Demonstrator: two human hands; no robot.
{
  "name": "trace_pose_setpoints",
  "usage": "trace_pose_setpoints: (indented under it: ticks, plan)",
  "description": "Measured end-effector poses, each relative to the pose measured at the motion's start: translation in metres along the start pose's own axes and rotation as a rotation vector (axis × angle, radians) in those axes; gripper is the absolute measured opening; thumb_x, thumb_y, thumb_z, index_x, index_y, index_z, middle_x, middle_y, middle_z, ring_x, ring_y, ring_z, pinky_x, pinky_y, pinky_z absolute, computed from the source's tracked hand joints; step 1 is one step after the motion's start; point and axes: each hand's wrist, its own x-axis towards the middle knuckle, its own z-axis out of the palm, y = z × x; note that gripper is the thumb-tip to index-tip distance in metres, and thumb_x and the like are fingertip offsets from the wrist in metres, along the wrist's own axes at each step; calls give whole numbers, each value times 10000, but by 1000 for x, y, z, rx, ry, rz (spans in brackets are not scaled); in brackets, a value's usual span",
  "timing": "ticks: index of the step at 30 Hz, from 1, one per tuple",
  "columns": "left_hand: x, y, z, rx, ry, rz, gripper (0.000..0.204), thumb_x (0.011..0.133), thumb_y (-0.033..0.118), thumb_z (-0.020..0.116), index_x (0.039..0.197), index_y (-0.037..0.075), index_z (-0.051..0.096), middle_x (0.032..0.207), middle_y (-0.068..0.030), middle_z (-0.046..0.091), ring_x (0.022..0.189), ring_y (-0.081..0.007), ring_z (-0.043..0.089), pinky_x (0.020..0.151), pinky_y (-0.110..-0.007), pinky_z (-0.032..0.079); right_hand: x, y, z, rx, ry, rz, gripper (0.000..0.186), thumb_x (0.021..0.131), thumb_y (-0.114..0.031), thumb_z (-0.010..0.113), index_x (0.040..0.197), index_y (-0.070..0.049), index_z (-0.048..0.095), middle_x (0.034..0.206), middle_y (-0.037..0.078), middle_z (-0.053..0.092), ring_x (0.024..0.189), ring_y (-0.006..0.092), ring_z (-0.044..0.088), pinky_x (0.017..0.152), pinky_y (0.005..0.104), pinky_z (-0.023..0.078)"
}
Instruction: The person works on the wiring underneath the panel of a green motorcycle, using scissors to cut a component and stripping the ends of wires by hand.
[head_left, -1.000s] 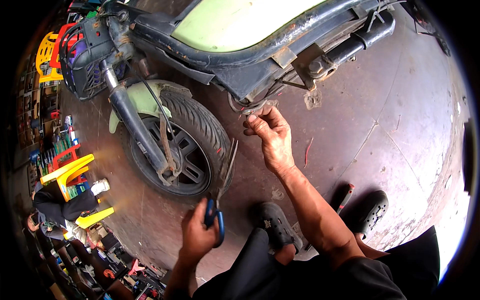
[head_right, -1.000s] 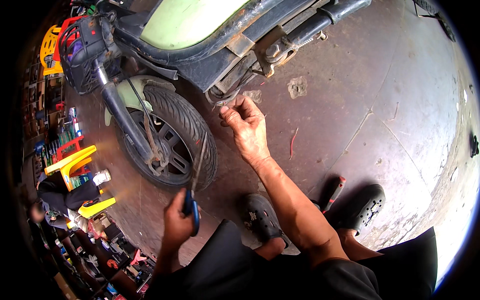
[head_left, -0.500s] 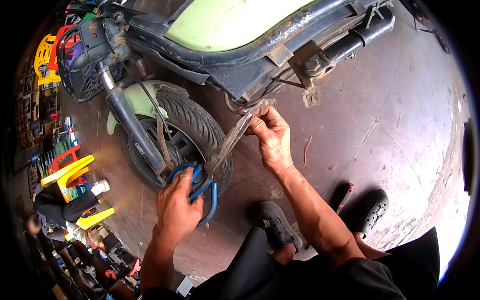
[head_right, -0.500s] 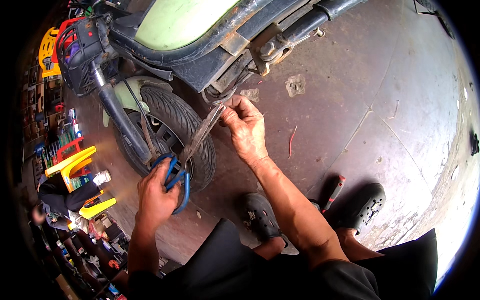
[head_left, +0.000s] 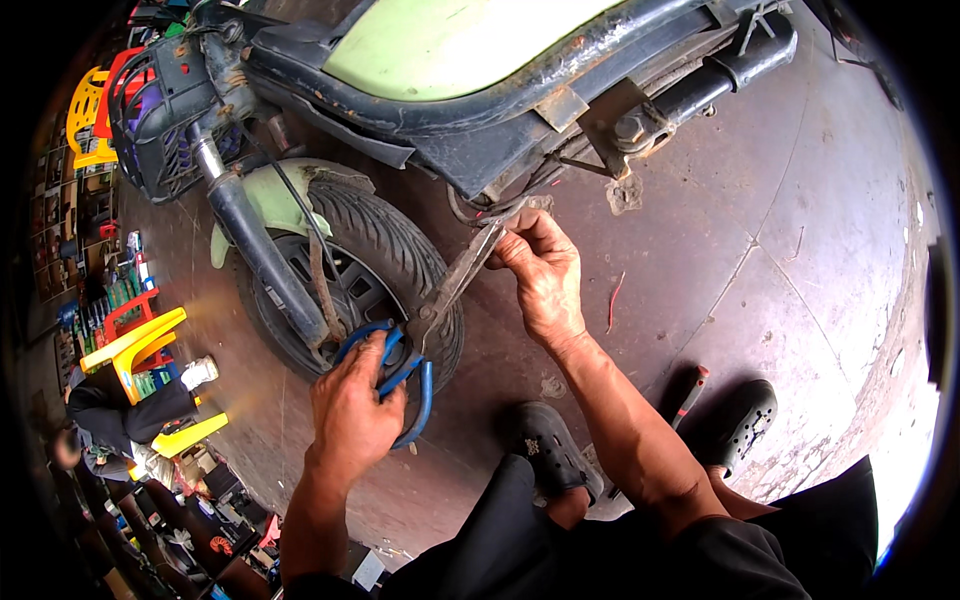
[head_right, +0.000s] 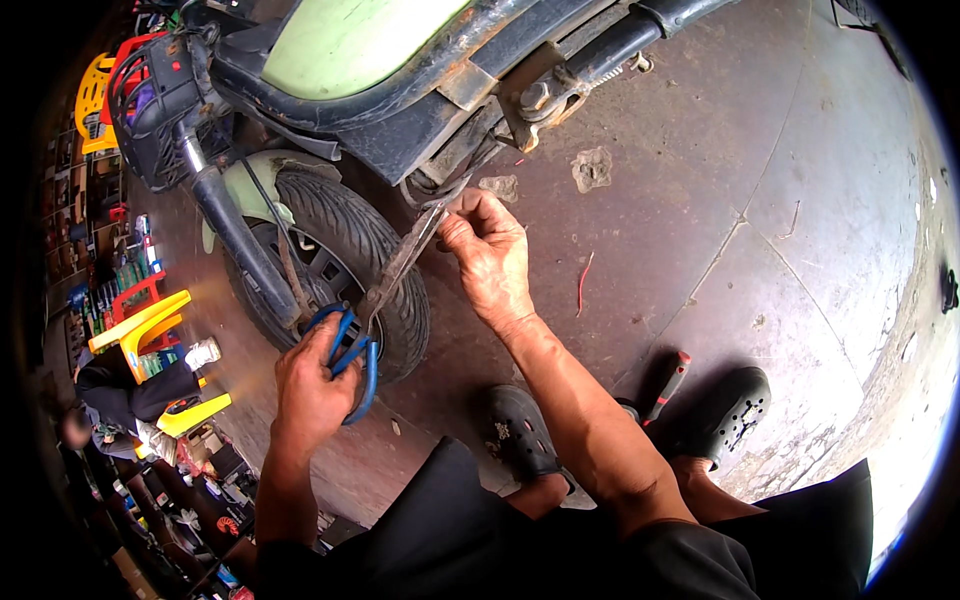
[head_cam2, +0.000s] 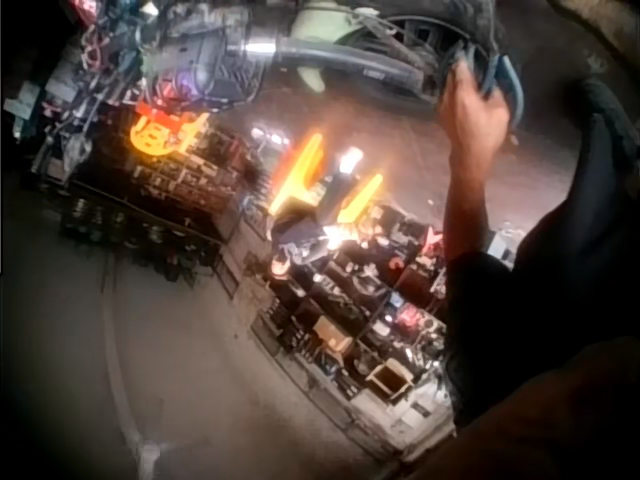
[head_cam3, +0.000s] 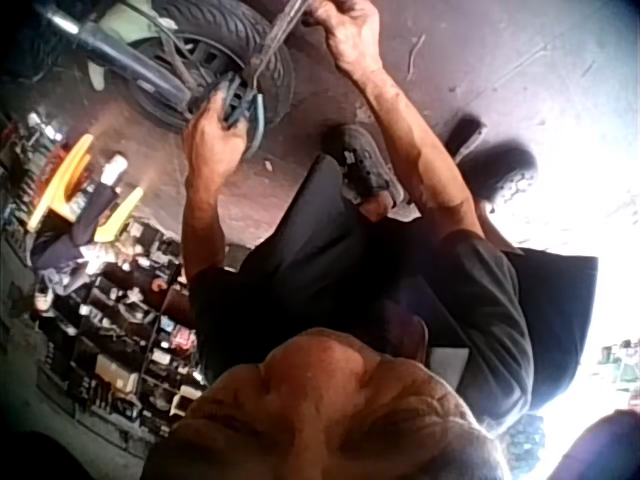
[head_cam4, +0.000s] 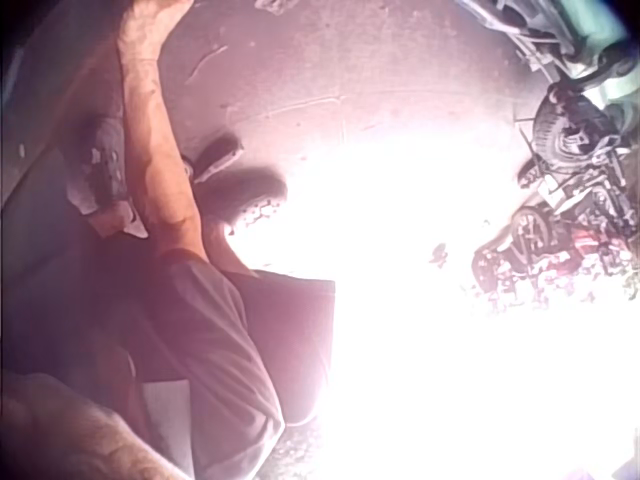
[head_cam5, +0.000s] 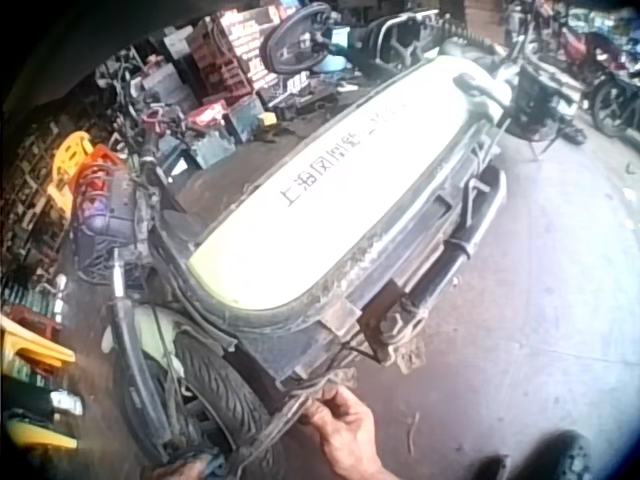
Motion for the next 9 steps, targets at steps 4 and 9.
trace_pose_setpoints:
  ticks: [4, 9]
  plan:
    - [1, -4, 1, 20, 4, 22, 497, 713, 8, 665, 1186, -79, 543, 1049, -237, 633, 918, -352, 650, 812, -388, 505, 1, 1, 0, 0, -3, -17, 77, 888, -85, 629, 924, -20, 610, 841, 31, 647, 731, 92, 567, 693, 247, 473]
    - [2, -13, 2, 129, 46, 150, 579, 678, 38, 693, 1224, -44, 517, 1062, -228, 623, 915, -382, 634, 793, -433, 501, 1, 1, 0, 9, 5, -4, 92, 886, -98, 636, 928, -20, 611, 844, 37, 650, 740, 94, 570, 699, 249, 473]
